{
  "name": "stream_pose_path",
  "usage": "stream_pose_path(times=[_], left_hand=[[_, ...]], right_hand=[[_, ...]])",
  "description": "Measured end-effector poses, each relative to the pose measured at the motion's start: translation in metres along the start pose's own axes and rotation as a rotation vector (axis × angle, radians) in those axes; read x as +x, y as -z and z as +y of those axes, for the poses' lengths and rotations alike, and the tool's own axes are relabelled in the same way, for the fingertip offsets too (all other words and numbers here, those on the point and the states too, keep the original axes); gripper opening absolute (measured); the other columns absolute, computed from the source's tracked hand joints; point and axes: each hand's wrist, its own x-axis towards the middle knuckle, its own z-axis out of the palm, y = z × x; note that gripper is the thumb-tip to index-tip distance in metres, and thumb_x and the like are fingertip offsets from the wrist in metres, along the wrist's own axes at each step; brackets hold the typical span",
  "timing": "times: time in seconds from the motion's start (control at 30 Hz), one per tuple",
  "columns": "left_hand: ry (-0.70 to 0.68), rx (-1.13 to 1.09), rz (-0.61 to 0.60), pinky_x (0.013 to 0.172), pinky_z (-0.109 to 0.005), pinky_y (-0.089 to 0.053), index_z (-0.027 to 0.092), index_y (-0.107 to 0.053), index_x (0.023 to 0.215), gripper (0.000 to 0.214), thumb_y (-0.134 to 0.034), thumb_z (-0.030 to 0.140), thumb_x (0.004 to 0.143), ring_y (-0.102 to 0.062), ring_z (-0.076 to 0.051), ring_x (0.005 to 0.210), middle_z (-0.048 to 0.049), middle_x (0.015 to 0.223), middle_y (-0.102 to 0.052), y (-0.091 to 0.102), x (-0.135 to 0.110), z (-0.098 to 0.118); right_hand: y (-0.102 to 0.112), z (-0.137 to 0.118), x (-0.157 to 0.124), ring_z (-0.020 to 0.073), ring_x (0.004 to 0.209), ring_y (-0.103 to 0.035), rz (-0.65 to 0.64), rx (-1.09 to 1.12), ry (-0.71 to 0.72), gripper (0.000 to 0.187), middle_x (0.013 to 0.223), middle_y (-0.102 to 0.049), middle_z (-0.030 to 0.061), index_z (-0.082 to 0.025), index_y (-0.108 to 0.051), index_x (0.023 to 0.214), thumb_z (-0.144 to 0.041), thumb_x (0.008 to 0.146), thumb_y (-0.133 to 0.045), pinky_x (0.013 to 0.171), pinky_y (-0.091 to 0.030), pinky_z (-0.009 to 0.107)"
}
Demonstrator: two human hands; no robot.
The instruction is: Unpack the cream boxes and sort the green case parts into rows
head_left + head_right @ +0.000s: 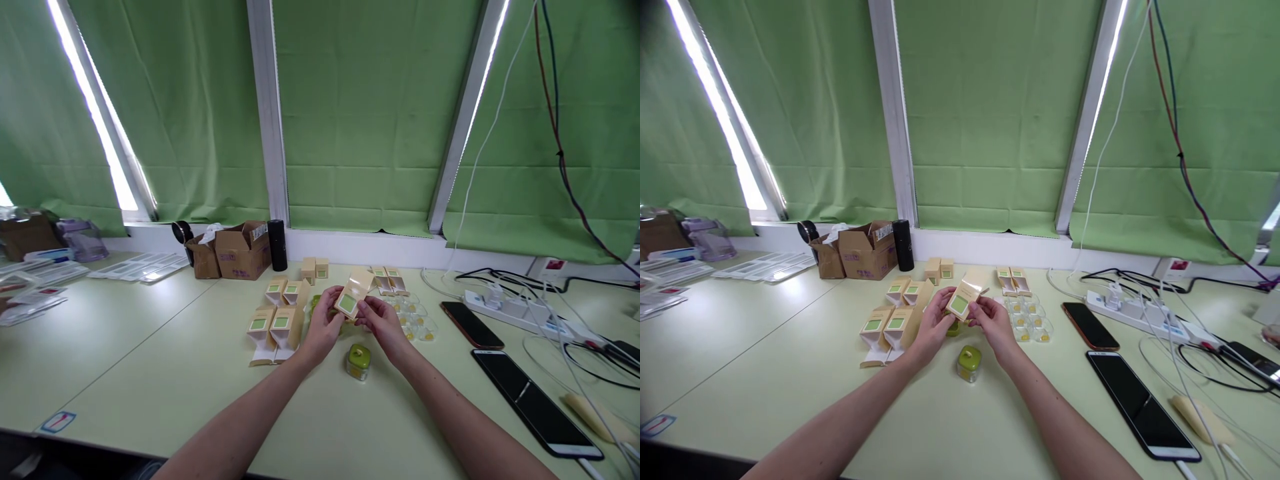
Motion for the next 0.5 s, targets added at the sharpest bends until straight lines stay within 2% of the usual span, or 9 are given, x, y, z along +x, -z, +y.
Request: stream_pose_path(times=[0.17, 0.33, 0.5], left_hand=[[-0.014, 0.018, -0.020, 0.094, -0.034, -0.054, 0.020, -0.056, 0.127, 0.048, -0.062, 0.014, 0.080, -0.066, -0.025, 0.115, -0.0103, 0.125, -0.068, 0.0018, 0.0000, -0.0025], [-0.082, 0.073, -0.041, 0.110, -0.040, -0.047, 0.021, -0.057, 0.132, 0.059, -0.059, 0.006, 0.075, -0.060, -0.027, 0.129, -0.0104, 0.134, -0.066, 0.0039, -0.0019, -0.0017], [-0.079, 0.139, -0.028, 0.110, -0.041, -0.048, 0.020, -0.055, 0.133, 0.052, -0.063, 0.010, 0.082, -0.061, -0.028, 0.130, -0.0132, 0.136, -0.065, 0.0044, -0.0022, -0.0021]], right_hand=[[-0.0013, 0.0005, -0.0005, 0.0170, 0.071, -0.070, 0.018, 0.009, -0.024, 0.054, 0.087, -0.078, 0.0061, -0.017, -0.076, 0.093, -0.058, 0.062, -0.093, 0.064, -0.057, 0.028], [-0.0028, -0.0020, -0.0025, 0.0130, 0.062, -0.065, 0.024, 0.085, -0.051, 0.052, 0.073, -0.073, 0.0033, -0.017, -0.076, 0.086, -0.061, 0.064, -0.092, 0.060, -0.055, 0.025], [-0.0050, -0.0040, -0.0053, 0.0126, 0.065, -0.067, -0.011, 0.169, -0.092, 0.050, 0.078, -0.075, 0.0051, -0.016, -0.078, 0.089, -0.058, 0.066, -0.093, 0.059, -0.054, 0.023]])
